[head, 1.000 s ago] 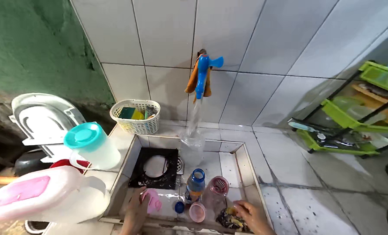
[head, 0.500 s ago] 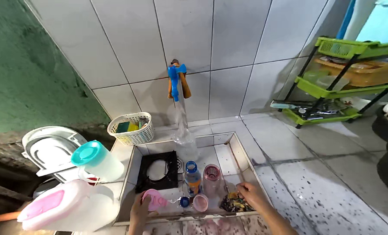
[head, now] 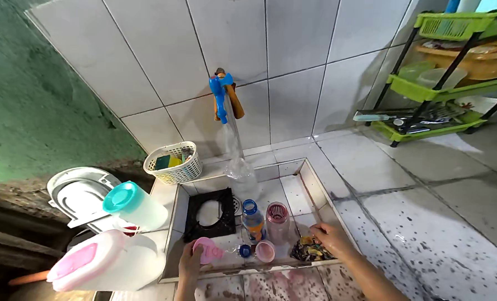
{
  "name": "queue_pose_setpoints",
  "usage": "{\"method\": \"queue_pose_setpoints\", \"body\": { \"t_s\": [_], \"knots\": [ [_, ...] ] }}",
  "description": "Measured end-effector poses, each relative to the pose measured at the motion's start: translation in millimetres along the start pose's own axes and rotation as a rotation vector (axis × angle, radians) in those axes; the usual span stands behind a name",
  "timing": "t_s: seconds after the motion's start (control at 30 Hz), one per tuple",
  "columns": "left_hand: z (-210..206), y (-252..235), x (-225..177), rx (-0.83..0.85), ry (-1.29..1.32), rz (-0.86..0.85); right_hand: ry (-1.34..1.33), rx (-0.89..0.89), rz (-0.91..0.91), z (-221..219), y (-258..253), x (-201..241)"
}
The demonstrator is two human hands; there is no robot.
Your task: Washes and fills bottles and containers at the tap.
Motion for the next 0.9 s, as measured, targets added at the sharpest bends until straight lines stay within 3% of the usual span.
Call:
{"method": "queue_pose_setpoints", "body": {
  "t_s": [0.9],
  "knots": [
    [-2.4,0.8,-2.6,0.014,-0.076,-0.018,0.0,0.019,0.001,-0.4,-1.0,3.0]
  ]
}}
Point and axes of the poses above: each hand's wrist, its own y-axis away from the middle knuckle, its own z-axis out of the back of the hand, x = y × z, the point moved 4 cm from there along -y, towards the middle knuckle, and after that the axes turned 8 degrees about z, right-handed, at the moved point
